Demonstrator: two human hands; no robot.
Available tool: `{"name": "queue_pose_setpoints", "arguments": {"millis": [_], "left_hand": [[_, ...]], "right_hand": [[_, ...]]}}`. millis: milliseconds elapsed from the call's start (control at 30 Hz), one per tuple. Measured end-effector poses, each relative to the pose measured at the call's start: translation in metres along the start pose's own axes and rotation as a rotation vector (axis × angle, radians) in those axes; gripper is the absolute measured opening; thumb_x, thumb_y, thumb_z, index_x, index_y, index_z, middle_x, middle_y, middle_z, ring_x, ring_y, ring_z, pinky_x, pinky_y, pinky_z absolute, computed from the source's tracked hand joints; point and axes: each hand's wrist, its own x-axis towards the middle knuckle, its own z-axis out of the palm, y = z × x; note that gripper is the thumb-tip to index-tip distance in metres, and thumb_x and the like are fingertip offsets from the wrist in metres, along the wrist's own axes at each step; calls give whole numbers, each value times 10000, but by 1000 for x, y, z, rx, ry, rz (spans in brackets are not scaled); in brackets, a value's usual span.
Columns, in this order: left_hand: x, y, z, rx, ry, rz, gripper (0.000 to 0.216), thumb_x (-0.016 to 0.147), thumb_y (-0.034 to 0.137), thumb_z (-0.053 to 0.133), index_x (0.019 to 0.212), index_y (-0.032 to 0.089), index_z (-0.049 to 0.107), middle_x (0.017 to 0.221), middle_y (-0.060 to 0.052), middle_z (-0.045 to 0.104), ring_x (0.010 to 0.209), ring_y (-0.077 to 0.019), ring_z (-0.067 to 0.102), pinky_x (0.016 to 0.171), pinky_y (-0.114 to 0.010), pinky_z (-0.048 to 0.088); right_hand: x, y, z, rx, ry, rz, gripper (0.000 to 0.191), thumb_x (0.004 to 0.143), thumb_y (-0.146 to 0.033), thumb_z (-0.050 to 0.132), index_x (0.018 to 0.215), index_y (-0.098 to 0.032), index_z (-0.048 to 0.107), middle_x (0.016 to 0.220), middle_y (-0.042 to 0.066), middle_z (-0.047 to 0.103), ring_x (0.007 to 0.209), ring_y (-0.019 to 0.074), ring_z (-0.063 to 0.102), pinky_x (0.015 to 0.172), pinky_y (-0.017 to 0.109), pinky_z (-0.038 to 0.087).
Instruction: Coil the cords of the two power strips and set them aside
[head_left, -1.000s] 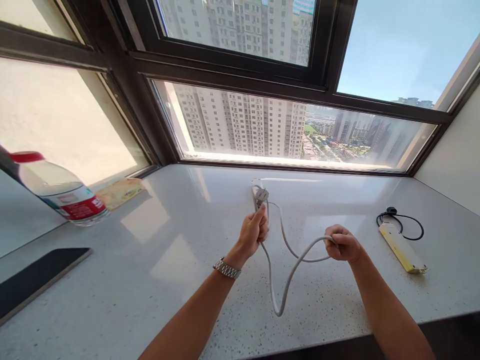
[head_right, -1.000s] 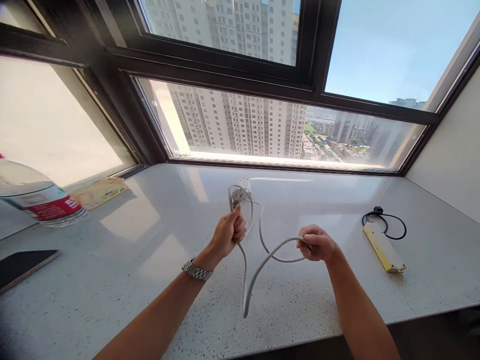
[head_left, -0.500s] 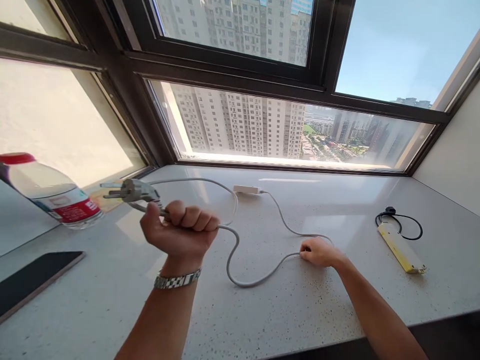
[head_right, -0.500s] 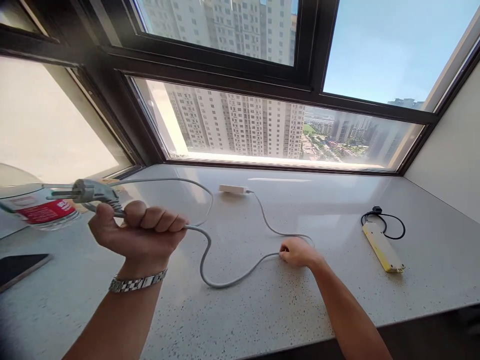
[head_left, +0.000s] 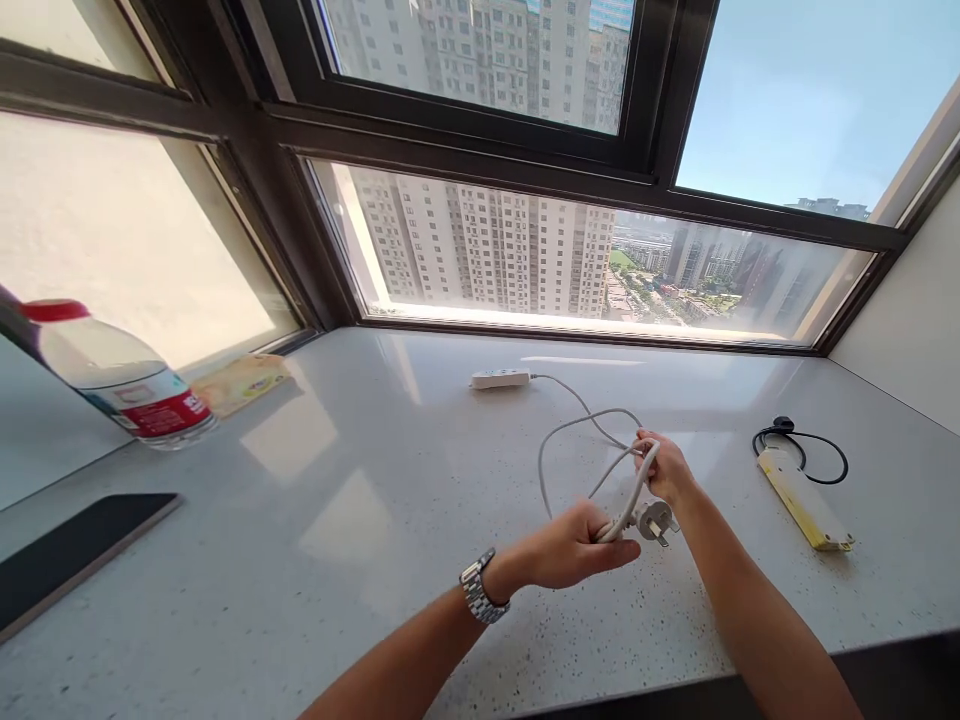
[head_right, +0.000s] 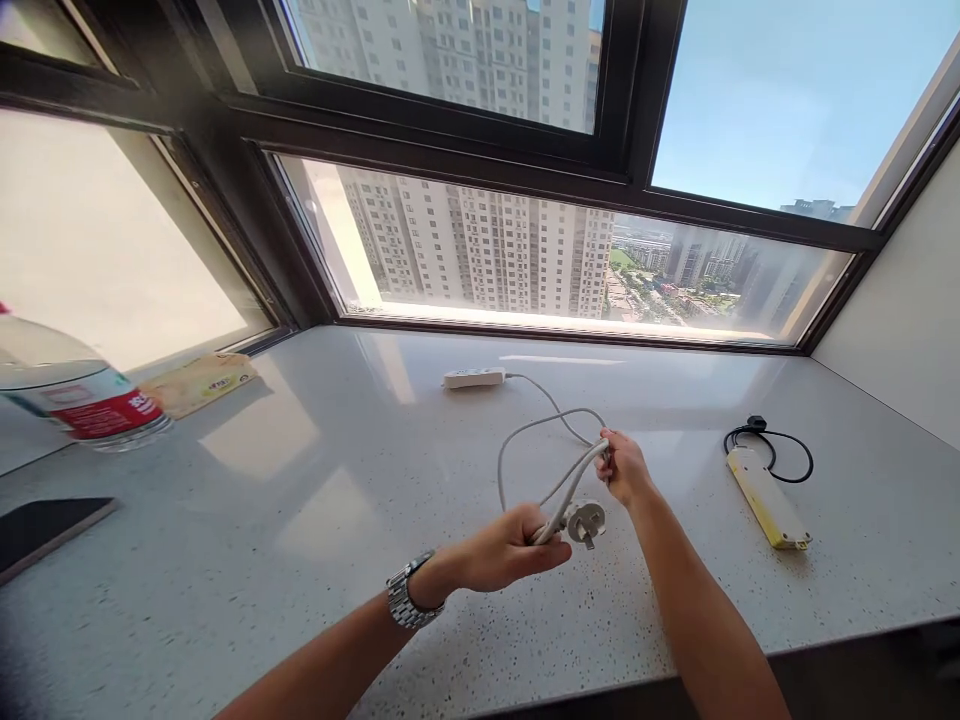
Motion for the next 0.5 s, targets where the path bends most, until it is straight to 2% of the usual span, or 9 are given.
{"name": "queue_pose_setpoints", "arguments": {"millis": [67,167,233,333,400,500], "left_hand": [[7,-10,2,170,127,-53,550,832,557,492,522,187,229,507,55,174,469,-62,145,442,-256,118],[14,-25,0,414,341,-47,520,854,524,439,522,180,233,504,51,166,477,-70,146,460,-262,120],[18,-32,-2,525,429,-11,492,865,485,425,520,174,263,502,50,184,486,-75,156,475,-261,134],[22,-37,-5,569,490,4,461,862,442,433,510,166,320,493,49,240,486,-77,197,489,-251,162],[22,-37,-6,575,550,-44,449,850,435,452,504,166,354,487,48,265,481,-79,221,489,-249,166],[22,-38,-8,598,681,-120,355,822,428,503,583,167,474,496,49,322,482,-88,249,494,-248,175]], "right_hand": [[-7,-1,7,186,-38,26,316,731,-419,611,687,-217,372,540,-77,403,351,46,329,318,175,195],[-21,1,24,444,-98,75,308,709,-382,645,665,-216,390,528,-73,422,355,57,346,320,185,235],[-32,4,38,494,-152,66,293,692,-368,679,658,-210,434,561,-56,479,414,78,435,365,201,329],[-45,11,54,533,-230,34,231,660,-333,729,673,-201,540,700,-14,598,644,126,588,560,231,473],[-49,17,60,566,-250,44,228,666,-389,729,682,-201,600,759,12,643,751,158,613,672,263,499],[-49,23,62,575,-300,67,368,710,-564,657,767,-201,672,794,46,677,823,213,624,748,331,498]]}}
